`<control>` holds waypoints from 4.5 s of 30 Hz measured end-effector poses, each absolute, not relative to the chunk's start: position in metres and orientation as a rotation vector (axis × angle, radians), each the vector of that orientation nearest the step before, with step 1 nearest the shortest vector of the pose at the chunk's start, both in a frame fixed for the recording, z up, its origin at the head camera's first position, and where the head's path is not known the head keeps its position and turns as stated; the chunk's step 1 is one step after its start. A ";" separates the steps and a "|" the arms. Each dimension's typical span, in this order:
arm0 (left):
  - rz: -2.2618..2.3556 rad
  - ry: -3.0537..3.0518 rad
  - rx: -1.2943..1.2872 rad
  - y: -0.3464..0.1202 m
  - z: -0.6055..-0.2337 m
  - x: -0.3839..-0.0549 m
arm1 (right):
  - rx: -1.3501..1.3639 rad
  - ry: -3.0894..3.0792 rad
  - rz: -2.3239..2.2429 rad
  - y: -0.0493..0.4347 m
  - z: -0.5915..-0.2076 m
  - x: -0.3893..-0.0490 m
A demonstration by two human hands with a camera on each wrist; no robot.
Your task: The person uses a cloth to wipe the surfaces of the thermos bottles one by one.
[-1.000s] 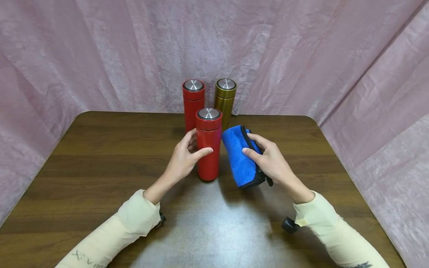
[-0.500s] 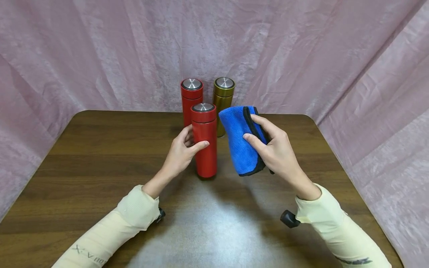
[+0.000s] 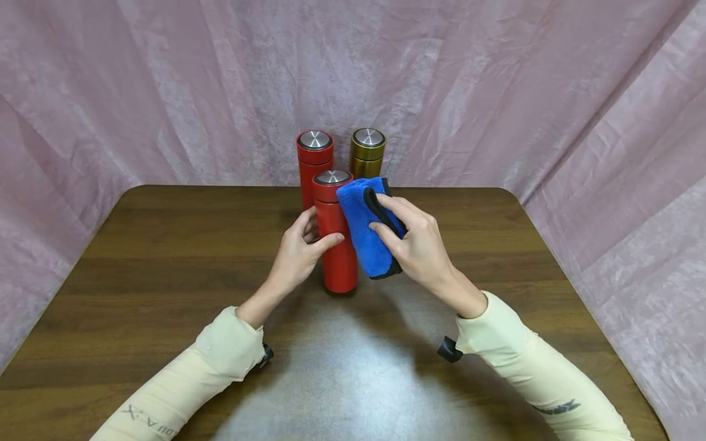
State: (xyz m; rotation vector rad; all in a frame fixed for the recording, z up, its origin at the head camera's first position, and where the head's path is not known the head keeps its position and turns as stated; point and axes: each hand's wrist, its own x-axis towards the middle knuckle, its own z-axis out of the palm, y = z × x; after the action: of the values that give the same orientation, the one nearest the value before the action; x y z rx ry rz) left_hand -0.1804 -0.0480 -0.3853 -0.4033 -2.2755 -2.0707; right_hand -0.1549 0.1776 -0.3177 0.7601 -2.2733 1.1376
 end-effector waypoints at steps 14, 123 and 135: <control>-2.035 -2.284 -0.356 -0.050 -0.385 -0.178 | 0.817 -2.473 1.069 0.182 -0.351 -0.147; -2.036 -2.325 -0.340 -0.046 -0.380 -0.168 | 0.900 -3.046 0.697 0.182 -0.374 -0.115; -2.082 -2.272 -0.328 -0.046 -0.381 -0.166 | 0.753 -3.325 0.851 0.185 -0.368 -0.125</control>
State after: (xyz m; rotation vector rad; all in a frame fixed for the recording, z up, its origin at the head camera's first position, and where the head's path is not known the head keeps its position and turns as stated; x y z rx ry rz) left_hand -0.1658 -0.0464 -0.3812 -0.3277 -2.2717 -2.0825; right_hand -0.1250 0.1855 -0.3684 0.7527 -3.3248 0.8511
